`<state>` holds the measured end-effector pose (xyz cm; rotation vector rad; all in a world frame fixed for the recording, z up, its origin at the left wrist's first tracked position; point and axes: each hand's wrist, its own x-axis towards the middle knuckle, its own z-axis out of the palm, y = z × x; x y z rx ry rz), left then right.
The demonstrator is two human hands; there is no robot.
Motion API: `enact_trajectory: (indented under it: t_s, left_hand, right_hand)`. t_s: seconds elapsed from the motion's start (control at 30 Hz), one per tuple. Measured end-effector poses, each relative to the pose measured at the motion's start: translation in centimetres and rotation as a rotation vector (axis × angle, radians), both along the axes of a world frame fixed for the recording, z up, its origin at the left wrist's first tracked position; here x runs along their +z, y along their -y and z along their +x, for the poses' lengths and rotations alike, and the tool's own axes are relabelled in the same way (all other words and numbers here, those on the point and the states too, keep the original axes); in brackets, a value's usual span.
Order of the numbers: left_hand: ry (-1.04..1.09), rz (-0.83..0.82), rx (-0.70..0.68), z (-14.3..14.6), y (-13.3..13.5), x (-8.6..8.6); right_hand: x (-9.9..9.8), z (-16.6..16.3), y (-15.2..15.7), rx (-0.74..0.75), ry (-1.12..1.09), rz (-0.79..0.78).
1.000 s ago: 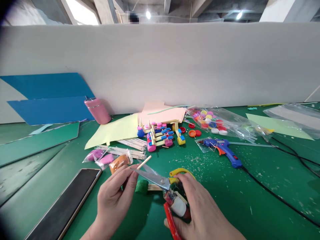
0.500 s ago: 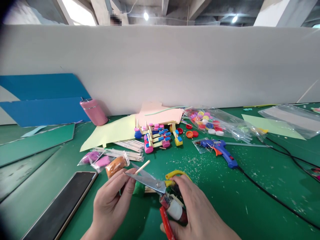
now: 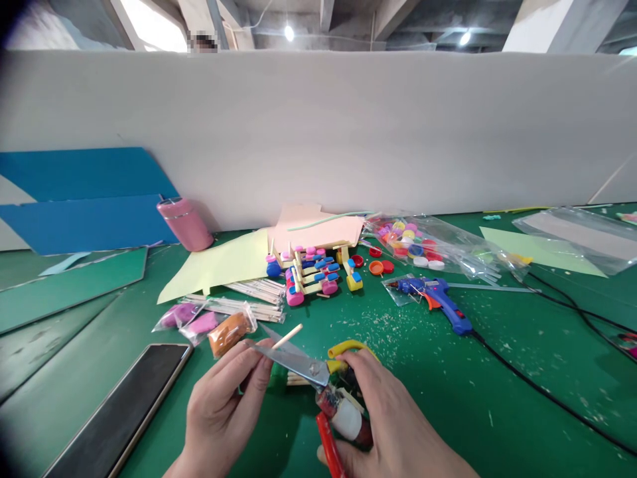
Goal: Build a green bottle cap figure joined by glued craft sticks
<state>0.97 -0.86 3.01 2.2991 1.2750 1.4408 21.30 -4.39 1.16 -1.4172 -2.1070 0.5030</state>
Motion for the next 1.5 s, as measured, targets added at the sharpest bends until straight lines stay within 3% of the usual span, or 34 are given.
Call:
enact_trajectory:
  t_s: [0.13, 0.3, 0.47, 0.9, 1.13, 1.3, 1.4, 1.5]
  left_hand:
    - [-0.042, 0.044, -0.010, 0.2, 0.3, 0.5]
    - [-0.124, 0.112, -0.053, 0.3, 1.2, 1.2]
    - [-0.165, 0.150, -0.085, 0.2, 1.7, 1.3]
    - [-0.092, 0.070, -0.021, 0.5, 2.0, 0.9]
    - [-0.150, 0.117, -0.036, 0.4, 2.0, 1.4]
    - [-0.049, -0.059, -0.167, 0.2, 1.8, 2.4]
    - [0.003, -0.220, -0.285, -0.1, 1.5, 3.0]
    - [0.057, -0.286, -0.276, -0.2, 1.4, 2.9]
  right_hand:
    - [-0.5, -0.1, 0.2, -0.016, -0.065, -0.002]
    - [0.6, -0.4, 0.4, -0.034, -0.017, -0.101]
    - [1.0, -0.3, 0.5, -0.032, 0.003, -0.067]
    - [1.6, -0.5, 0.3, -0.006, -0.005, -0.088]
    - [0.9, -0.4, 0.1, 0.014, -0.047, -0.083]
    - [0.4, 0.3, -0.2, 0.028, -0.069, 0.064]
    - [0.7, 0.5, -0.1, 0.040, -0.034, 0.046]
    - [1.2, 0.3, 0.1, 0.052, 0.005, -0.032]
